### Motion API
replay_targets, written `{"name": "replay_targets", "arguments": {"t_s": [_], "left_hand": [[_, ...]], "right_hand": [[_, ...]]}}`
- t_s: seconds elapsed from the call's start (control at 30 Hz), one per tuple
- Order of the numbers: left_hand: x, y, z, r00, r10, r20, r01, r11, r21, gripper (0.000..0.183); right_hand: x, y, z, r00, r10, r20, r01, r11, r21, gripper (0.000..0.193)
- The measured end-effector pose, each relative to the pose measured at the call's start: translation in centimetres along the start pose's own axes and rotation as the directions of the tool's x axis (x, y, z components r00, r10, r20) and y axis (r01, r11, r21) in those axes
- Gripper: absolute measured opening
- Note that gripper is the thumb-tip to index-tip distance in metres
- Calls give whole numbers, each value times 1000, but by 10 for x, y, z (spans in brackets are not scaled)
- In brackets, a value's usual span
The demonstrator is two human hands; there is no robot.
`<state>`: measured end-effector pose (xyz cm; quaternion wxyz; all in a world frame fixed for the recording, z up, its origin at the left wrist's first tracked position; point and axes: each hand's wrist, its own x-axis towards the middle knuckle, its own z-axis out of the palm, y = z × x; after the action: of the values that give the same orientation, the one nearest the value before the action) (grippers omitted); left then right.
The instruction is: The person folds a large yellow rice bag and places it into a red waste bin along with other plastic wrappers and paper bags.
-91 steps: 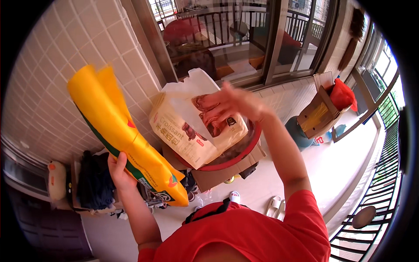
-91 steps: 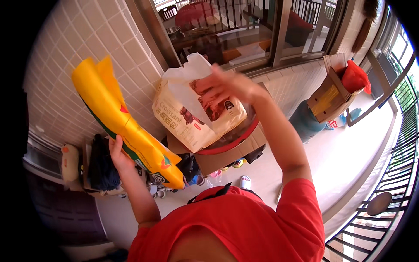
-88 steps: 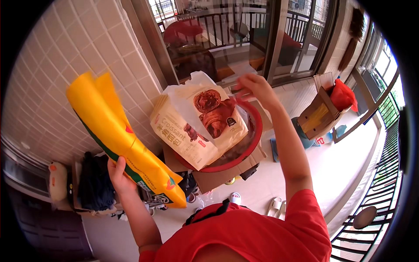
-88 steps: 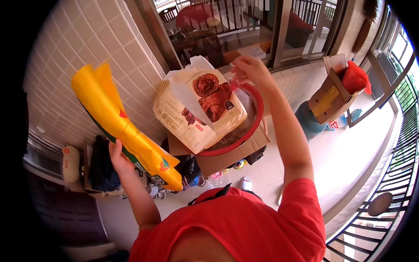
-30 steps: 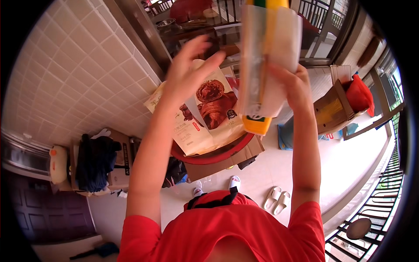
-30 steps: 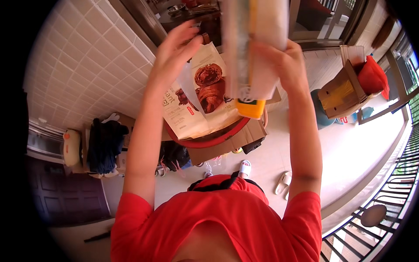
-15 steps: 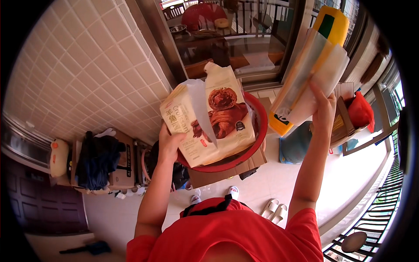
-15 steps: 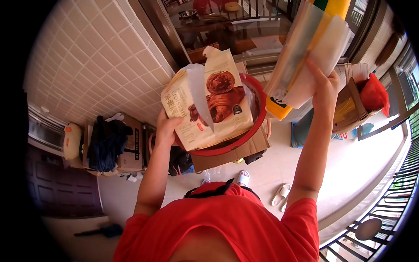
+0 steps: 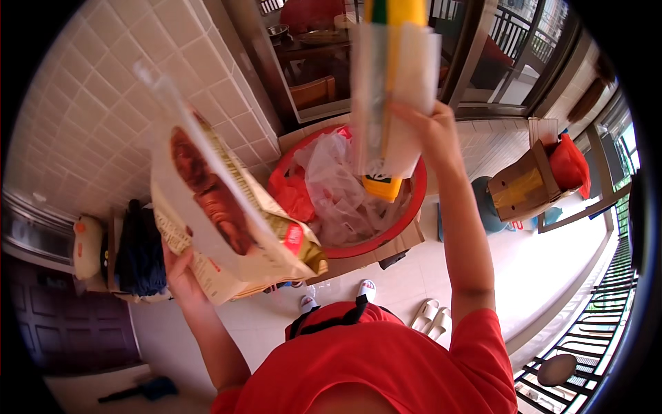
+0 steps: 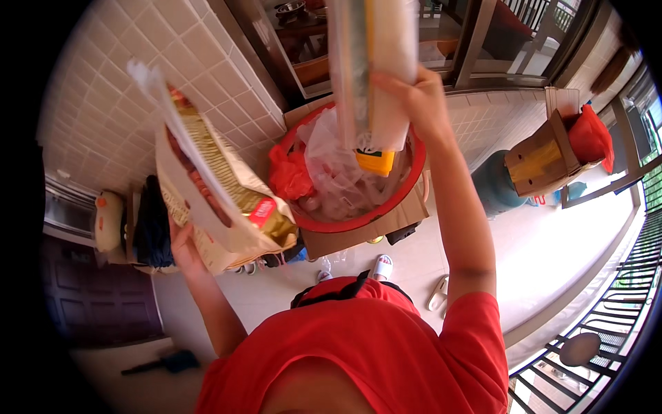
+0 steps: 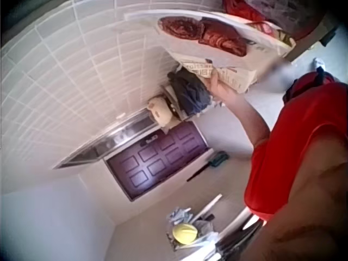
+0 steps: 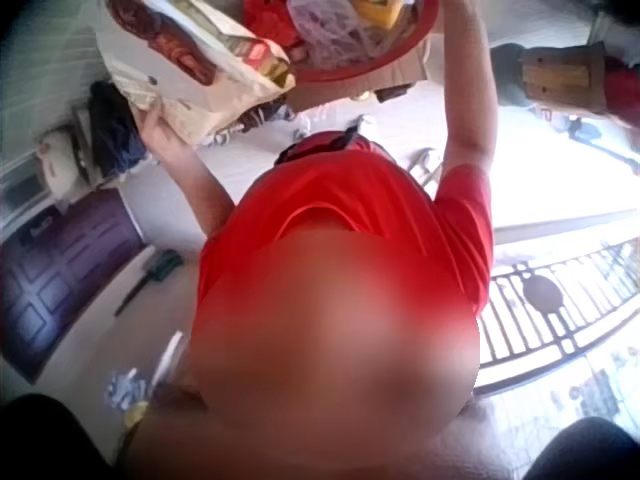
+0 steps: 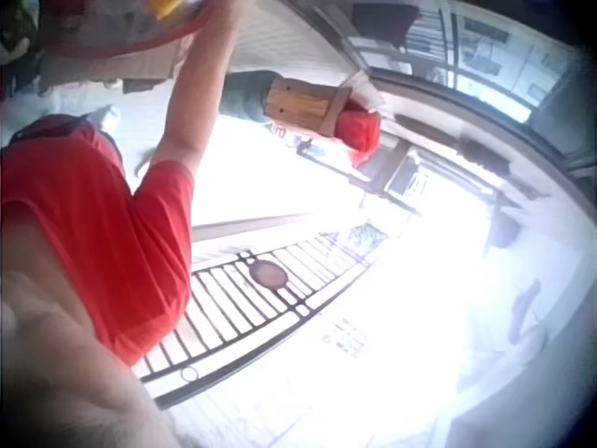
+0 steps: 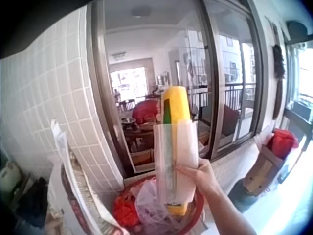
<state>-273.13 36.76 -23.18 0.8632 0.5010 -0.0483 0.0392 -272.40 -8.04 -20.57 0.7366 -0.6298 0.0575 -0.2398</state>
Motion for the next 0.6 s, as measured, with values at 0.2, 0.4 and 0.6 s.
{"name": "replay_targets", "arguments": {"t_s": [0.2, 0.4, 0.6], "left_hand": [[-11, 10, -32, 969, 64, -239, -58, 998, 32, 71], [-17, -11, -49, 989, 38, -146, -29, 998, 63, 74], [-10, -53, -8, 994, -68, -89, 61, 995, -75, 71]], "right_hand": [[18, 70, 11, 931, 305, 201, -269, 945, -186, 33], [8, 68, 30, 886, 429, 174, -394, 896, -205, 36], [0, 6, 7, 987, 59, -152, -27, 979, 202, 36]]}}
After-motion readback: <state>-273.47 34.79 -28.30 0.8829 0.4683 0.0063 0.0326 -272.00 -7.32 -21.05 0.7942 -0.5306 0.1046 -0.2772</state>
